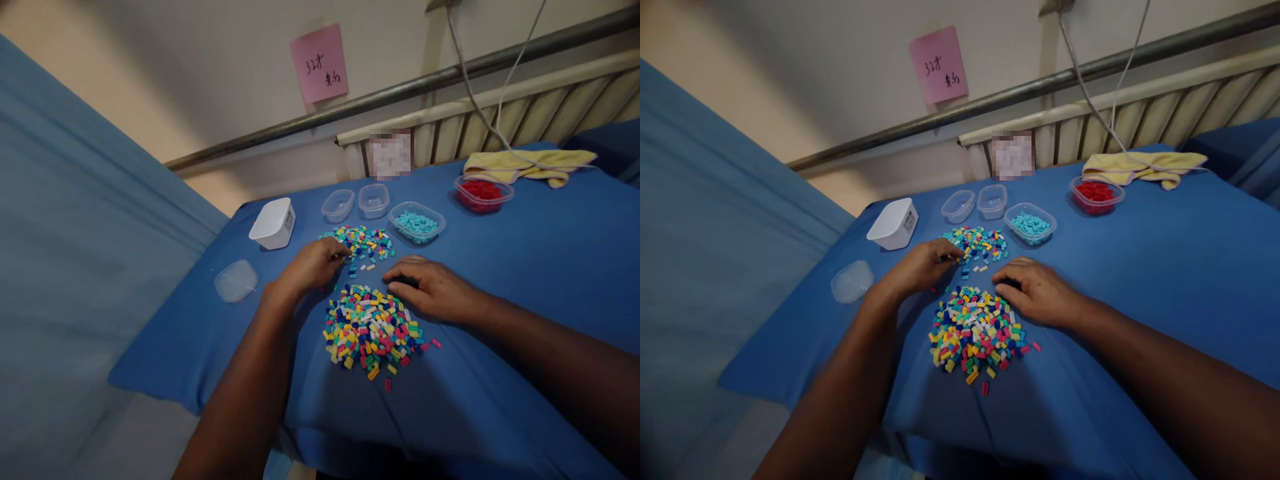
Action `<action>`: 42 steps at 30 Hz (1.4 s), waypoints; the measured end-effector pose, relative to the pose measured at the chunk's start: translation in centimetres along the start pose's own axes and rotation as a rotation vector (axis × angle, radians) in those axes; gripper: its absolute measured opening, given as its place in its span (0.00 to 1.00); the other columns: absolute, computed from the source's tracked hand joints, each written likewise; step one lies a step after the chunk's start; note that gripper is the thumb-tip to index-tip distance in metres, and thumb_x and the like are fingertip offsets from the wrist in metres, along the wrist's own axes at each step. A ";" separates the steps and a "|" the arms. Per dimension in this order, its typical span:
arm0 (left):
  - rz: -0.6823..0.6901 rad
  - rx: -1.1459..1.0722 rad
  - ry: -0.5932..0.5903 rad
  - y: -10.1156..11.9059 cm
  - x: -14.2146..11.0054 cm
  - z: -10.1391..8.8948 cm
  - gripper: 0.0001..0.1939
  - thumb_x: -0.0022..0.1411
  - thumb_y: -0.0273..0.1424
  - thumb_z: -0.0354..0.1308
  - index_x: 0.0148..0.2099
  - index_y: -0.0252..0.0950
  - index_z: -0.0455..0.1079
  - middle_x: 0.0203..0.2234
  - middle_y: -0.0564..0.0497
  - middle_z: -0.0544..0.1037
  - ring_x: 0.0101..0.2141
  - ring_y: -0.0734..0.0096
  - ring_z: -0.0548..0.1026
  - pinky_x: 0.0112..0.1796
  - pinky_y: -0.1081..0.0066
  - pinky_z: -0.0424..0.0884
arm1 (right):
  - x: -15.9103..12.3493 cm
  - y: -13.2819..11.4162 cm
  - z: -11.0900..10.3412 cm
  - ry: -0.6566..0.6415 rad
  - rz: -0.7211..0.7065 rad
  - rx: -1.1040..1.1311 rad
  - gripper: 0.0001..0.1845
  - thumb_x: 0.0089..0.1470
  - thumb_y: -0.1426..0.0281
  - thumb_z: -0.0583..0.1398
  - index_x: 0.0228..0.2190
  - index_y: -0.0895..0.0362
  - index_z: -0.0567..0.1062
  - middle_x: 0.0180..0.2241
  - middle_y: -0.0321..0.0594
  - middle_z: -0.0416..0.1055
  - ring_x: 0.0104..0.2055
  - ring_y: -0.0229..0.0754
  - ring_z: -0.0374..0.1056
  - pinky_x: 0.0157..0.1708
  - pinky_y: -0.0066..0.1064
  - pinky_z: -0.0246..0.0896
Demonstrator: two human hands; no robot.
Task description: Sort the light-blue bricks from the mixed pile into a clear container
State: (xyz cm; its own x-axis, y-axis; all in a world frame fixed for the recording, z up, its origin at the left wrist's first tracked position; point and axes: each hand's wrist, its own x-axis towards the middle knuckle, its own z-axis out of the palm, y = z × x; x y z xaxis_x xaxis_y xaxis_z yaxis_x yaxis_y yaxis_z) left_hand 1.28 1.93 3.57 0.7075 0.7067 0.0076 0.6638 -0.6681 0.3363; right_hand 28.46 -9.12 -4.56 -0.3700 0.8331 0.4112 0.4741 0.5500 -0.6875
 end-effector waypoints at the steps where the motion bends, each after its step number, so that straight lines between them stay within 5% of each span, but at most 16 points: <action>1: 0.025 0.031 -0.006 0.0 -0.2 0.4 0.15 0.72 0.25 0.57 0.54 0.35 0.82 0.50 0.44 0.84 0.50 0.60 0.81 0.53 0.64 0.74 | 0.0 0.0 0.0 0.003 0.003 -0.006 0.09 0.69 0.67 0.62 0.48 0.51 0.83 0.46 0.43 0.85 0.50 0.51 0.79 0.52 0.46 0.73; 8: 0.084 0.209 -0.113 1.1 -0.6 1.5 0.21 0.72 0.23 0.54 0.59 0.41 0.82 0.49 0.44 0.83 0.51 0.57 0.81 0.53 0.63 0.75 | -0.2 -0.3 -0.1 0.000 0.014 -0.011 0.09 0.69 0.66 0.62 0.48 0.50 0.83 0.46 0.42 0.85 0.50 0.52 0.79 0.53 0.49 0.73; 13: 0.011 0.184 -0.133 0.6 -0.6 1.6 0.20 0.74 0.25 0.53 0.61 0.35 0.79 0.56 0.41 0.82 0.56 0.54 0.80 0.58 0.60 0.73 | -0.3 -0.3 -0.2 -0.010 0.014 -0.030 0.11 0.70 0.65 0.62 0.49 0.50 0.83 0.49 0.43 0.84 0.53 0.52 0.79 0.55 0.49 0.73; 22: -0.069 0.192 -0.153 -0.1 -1.8 0.7 0.07 0.70 0.32 0.62 0.44 0.38 0.81 0.40 0.47 0.84 0.40 0.58 0.80 0.38 0.65 0.70 | -0.3 -0.6 -0.3 -0.005 0.027 -0.036 0.11 0.69 0.65 0.62 0.49 0.49 0.83 0.47 0.43 0.85 0.52 0.53 0.79 0.54 0.50 0.74; 30: 0.178 0.138 -0.110 0.5 -1.6 1.2 0.17 0.71 0.22 0.55 0.55 0.40 0.81 0.48 0.46 0.82 0.51 0.59 0.78 0.54 0.63 0.72 | -0.3 -0.5 -0.3 -0.009 0.021 -0.040 0.11 0.70 0.65 0.62 0.49 0.50 0.83 0.48 0.43 0.85 0.52 0.53 0.79 0.54 0.50 0.74; 38: -0.008 0.093 -0.176 -0.2 -2.3 0.4 0.04 0.68 0.30 0.64 0.41 0.37 0.80 0.39 0.48 0.82 0.40 0.61 0.79 0.41 0.66 0.71 | -0.3 -0.6 -0.3 -0.001 0.032 -0.037 0.11 0.69 0.65 0.62 0.49 0.49 0.83 0.48 0.43 0.85 0.52 0.54 0.79 0.54 0.50 0.75; 42: -0.006 0.094 -0.122 0.2 -2.2 0.6 0.14 0.69 0.37 0.67 0.53 0.37 0.80 0.45 0.46 0.82 0.42 0.59 0.79 0.42 0.64 0.72 | -0.3 -0.5 -0.3 0.005 0.025 -0.034 0.11 0.69 0.65 0.62 0.49 0.50 0.84 0.48 0.44 0.85 0.52 0.54 0.79 0.54 0.51 0.74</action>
State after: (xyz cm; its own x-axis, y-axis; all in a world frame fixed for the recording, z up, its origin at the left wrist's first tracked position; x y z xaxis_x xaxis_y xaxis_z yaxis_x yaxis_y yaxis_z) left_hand -0.01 0.12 3.09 0.7240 0.6809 -0.1107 0.6837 -0.6871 0.2459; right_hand 28.52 -9.61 -4.15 -0.3540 0.8468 0.3971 0.5101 0.5307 -0.6769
